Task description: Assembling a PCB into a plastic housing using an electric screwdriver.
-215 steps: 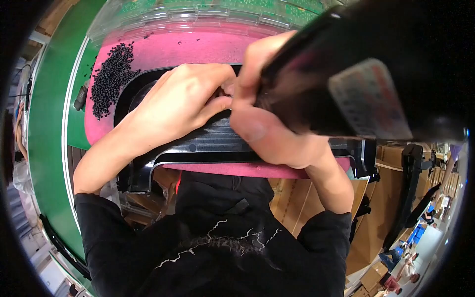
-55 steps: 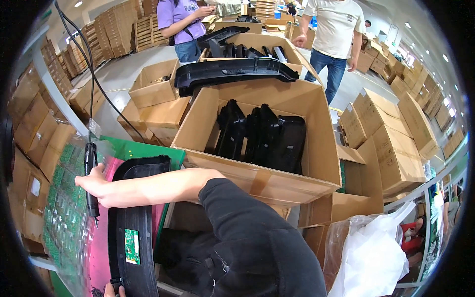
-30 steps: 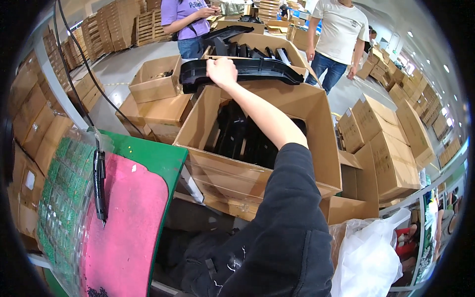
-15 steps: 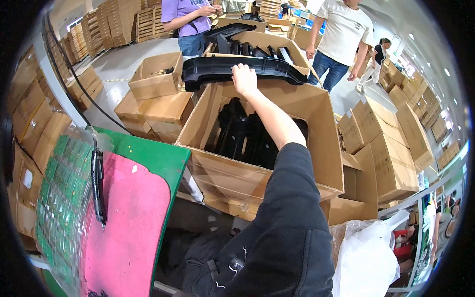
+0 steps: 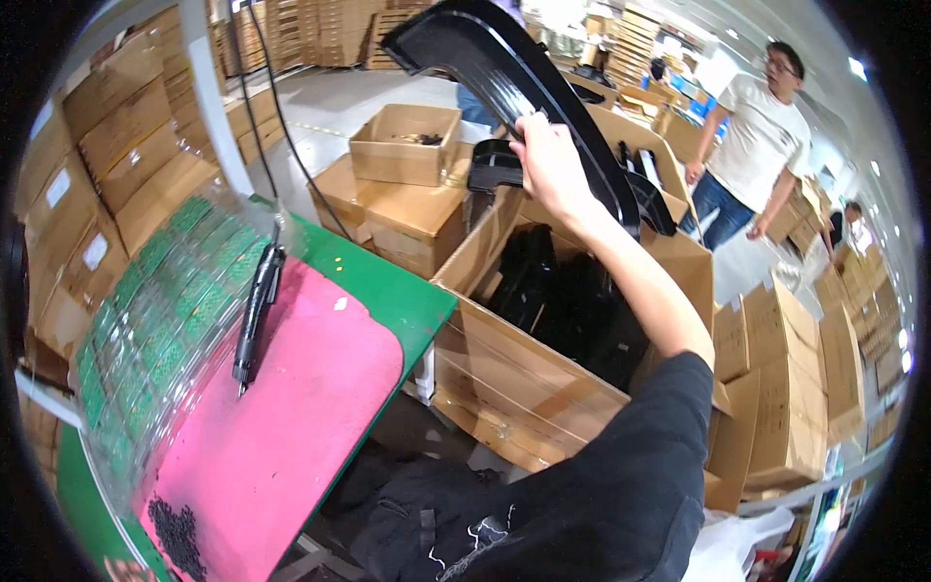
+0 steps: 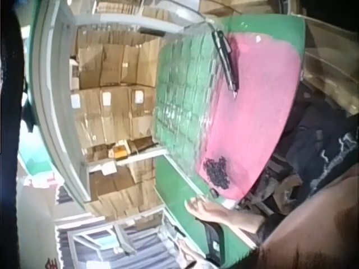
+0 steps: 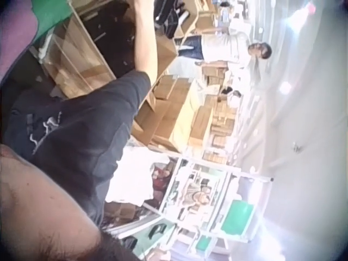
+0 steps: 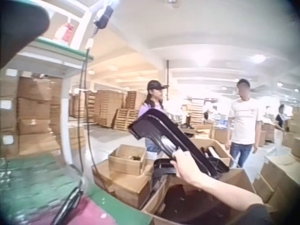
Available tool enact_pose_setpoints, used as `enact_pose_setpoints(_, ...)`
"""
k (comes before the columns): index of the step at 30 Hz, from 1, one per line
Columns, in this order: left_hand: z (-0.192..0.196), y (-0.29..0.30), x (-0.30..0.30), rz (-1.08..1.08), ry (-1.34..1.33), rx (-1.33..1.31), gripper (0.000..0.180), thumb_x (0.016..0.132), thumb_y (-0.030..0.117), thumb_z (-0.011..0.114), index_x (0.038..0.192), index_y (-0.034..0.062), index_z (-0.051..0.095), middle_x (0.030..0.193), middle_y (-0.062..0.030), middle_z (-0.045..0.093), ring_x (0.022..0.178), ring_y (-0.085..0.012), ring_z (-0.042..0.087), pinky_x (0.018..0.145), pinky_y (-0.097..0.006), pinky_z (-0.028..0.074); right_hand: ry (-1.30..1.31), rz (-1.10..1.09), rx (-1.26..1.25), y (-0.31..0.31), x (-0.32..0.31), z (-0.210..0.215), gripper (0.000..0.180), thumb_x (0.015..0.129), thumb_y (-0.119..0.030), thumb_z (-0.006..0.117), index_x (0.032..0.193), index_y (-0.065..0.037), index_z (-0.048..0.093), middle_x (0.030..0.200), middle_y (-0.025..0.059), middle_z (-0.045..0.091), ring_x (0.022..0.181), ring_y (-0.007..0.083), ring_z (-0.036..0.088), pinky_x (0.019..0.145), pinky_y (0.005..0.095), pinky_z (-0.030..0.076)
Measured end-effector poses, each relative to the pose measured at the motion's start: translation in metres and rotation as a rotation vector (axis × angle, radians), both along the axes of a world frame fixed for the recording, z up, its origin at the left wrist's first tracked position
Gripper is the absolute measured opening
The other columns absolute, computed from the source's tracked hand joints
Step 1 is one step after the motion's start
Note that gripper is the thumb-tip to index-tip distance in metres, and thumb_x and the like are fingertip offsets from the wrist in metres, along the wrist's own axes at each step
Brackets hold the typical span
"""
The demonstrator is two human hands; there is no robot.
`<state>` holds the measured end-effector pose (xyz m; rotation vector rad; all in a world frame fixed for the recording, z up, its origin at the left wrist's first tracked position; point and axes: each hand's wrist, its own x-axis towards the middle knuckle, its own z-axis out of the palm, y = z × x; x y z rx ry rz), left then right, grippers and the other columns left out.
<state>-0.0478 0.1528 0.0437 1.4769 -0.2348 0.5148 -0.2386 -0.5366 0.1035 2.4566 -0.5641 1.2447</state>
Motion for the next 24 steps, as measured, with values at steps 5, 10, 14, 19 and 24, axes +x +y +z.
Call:
enact_pose_setpoints(5, -0.006, -0.033, 0.025, -0.187, -0.078, 0.195, 0.060, 0.090, 0.025, 0.053, 0.142, 0.0017, 0.033, 0.116, -0.0041, 0.046, 0.098, -0.0137, 0.044, 0.080, -0.029, 0.037, 0.505, 0.239, 0.193, 0.128, 0.020, 0.013, 0.019, 0.082, -0.010, 0.057, 0.101, -0.008, 0.054, 0.093, 0.0136, 0.057, 0.081, 0.0333, 0.063, 0.065, 0.0398, 0.054)
enact_pose_setpoints(10, 0.015, -0.112, 0.003, -0.341, -0.112, 0.352, 0.060, 0.082, 0.014, 0.060, 0.137, -0.0008, 0.041, 0.119, -0.0120, 0.050, 0.103, -0.0190, 0.050, 0.085, -0.032, 0.041, 0.710, 0.992, -0.214, 0.220, 0.057, -0.031, 0.018, 0.075, -0.018, 0.060, 0.090, -0.010, 0.053, 0.078, -0.0005, 0.049, 0.069, 0.0097, 0.055, 0.045, 0.0230, 0.045)
enact_pose_setpoints(14, 0.011, -0.155, 0.034, -0.395, -0.289, 1.048, 0.060, 0.073, 0.015, 0.076, 0.126, 0.0013, 0.050, 0.123, -0.0200, 0.052, 0.113, -0.0378, 0.051, 0.097, -0.044, 0.041, 0.873, 1.225, -0.187, 0.258, 0.082, -0.074, 0.023, 0.076, -0.018, 0.059, 0.094, -0.007, 0.051, 0.081, 0.0006, 0.045, 0.068, 0.0098, 0.054, 0.043, 0.0228, 0.045)
enact_pose_setpoints(19, -0.028, -0.142, 0.070, -0.542, -0.157, 1.102, 0.022, 0.077, 0.017, 0.073, 0.088, 0.0014, 0.062, 0.085, -0.0116, 0.061, 0.084, -0.0311, 0.061, 0.075, -0.040, 0.048, 0.861, 1.337, 0.057, 0.283, 0.139, -0.065, 0.019, 0.082, -0.022, 0.067, 0.084, -0.011, 0.052, 0.070, 0.0021, 0.047, 0.063, 0.0168, 0.057, 0.044, 0.0301, 0.047)
enact_pose_setpoints(24, -0.042, -0.131, 0.069, -0.394, -0.253, 1.073, 0.020, 0.077, 0.013, 0.070, 0.076, 0.0024, 0.053, 0.076, -0.0121, 0.053, 0.073, -0.0342, 0.055, 0.065, -0.041, 0.043, 0.702, 0.973, 0.037, 0.267, 0.274, -0.052, 0.017, 0.081, -0.012, 0.060, 0.096, -0.006, 0.057, 0.085, 0.0122, 0.059, 0.082, 0.0337, 0.060, 0.070, 0.0439, 0.050)
